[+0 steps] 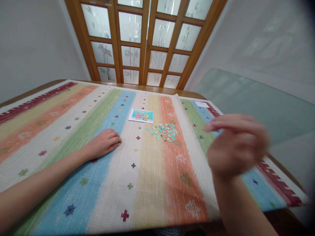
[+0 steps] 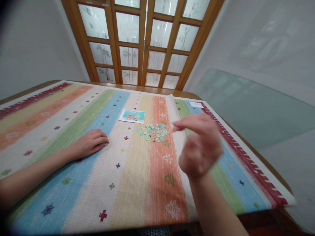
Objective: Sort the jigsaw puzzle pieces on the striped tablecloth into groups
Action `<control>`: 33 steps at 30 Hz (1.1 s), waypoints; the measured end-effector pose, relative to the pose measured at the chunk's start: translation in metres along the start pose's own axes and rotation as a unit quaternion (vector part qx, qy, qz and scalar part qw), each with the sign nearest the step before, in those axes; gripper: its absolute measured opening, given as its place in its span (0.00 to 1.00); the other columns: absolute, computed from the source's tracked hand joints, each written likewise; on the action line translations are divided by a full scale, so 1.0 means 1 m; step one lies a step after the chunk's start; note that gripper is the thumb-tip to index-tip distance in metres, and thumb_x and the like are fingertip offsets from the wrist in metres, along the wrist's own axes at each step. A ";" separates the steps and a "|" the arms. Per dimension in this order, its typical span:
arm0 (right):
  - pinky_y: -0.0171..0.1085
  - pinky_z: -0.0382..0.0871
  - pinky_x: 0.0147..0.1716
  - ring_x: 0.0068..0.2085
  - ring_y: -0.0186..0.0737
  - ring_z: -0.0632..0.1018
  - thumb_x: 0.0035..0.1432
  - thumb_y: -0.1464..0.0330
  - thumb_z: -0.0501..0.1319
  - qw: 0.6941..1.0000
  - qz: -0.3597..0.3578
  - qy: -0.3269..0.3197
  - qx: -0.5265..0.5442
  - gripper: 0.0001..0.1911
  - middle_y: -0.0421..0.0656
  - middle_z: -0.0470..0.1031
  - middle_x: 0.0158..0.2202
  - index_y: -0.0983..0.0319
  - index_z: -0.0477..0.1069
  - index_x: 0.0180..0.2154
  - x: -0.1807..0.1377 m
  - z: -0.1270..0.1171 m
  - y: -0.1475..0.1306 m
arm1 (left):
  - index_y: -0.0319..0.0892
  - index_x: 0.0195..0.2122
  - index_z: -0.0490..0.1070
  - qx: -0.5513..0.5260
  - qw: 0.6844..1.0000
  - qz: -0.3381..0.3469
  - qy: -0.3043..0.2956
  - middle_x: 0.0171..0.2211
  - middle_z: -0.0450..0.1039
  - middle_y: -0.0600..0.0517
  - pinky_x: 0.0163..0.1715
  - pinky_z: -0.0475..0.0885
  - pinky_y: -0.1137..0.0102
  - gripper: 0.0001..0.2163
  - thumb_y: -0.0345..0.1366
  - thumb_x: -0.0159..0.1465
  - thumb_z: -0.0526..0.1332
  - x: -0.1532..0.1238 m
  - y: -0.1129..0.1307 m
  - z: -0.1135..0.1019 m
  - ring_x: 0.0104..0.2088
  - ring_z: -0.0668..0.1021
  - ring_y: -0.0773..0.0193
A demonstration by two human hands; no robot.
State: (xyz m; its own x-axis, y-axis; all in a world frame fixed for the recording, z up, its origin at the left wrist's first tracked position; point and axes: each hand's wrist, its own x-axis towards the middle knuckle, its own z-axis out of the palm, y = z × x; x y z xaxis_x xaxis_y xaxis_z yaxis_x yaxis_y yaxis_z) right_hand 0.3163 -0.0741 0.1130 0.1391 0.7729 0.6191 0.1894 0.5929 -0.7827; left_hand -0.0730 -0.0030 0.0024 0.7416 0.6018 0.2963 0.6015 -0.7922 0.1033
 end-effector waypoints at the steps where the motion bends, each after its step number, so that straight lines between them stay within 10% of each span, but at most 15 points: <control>1: 0.55 0.69 0.52 0.49 0.51 0.76 0.66 0.50 0.57 0.996 -0.047 -0.006 -0.071 0.16 0.43 0.77 0.41 0.50 0.77 0.42 0.015 0.008 0.020 | 0.44 0.45 0.75 0.001 1.000 0.001 0.001 0.42 0.75 0.47 0.55 0.67 0.57 0.11 0.38 0.74 0.53 -0.002 -0.003 0.000 0.46 0.75 0.56; 11: 0.59 0.47 0.68 0.72 0.53 0.55 0.73 0.55 0.44 0.840 0.127 -0.251 -0.465 0.28 0.49 0.56 0.71 0.59 0.63 0.67 0.030 0.022 0.179 | 0.47 0.43 0.76 0.026 1.000 -0.002 0.015 0.41 0.75 0.49 0.57 0.67 0.55 0.10 0.39 0.71 0.55 -0.010 -0.025 -0.005 0.44 0.76 0.55; 18: 0.63 0.40 0.69 0.73 0.55 0.51 0.72 0.49 0.42 0.808 0.094 -0.354 -0.461 0.33 0.46 0.53 0.73 0.55 0.56 0.70 0.025 0.028 0.182 | 0.47 0.43 0.75 0.063 0.998 0.018 0.003 0.42 0.76 0.49 0.61 0.65 0.51 0.08 0.39 0.70 0.57 -0.004 -0.033 -0.011 0.46 0.77 0.55; 23: 0.58 0.41 0.70 0.73 0.52 0.51 0.72 0.47 0.42 0.812 0.047 -0.396 -0.427 0.35 0.47 0.51 0.73 0.56 0.56 0.71 0.019 0.034 0.174 | 0.47 0.51 0.73 0.035 0.998 0.008 0.055 0.54 0.74 0.47 0.60 0.67 0.53 0.11 0.39 0.71 0.55 0.024 0.008 -0.006 0.56 0.74 0.52; 33: 0.56 0.44 0.70 0.73 0.49 0.52 0.71 0.46 0.44 0.807 0.005 -0.432 -0.403 0.36 0.48 0.50 0.73 0.57 0.54 0.71 0.015 0.044 0.159 | 0.34 0.71 0.51 0.010 0.999 -0.022 -0.048 0.72 0.48 0.34 0.69 0.52 0.53 0.32 0.51 0.73 0.50 0.104 0.058 0.052 0.72 0.55 0.45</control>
State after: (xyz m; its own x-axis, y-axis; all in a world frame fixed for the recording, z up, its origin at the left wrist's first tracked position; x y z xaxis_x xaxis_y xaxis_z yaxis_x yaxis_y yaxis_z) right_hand 0.3059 0.0411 -0.0049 -0.5201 0.8516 0.0650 0.8108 0.5162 -0.2761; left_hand 0.0549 0.0187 -0.0106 0.7389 0.6438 0.1987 0.6392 -0.7631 0.0955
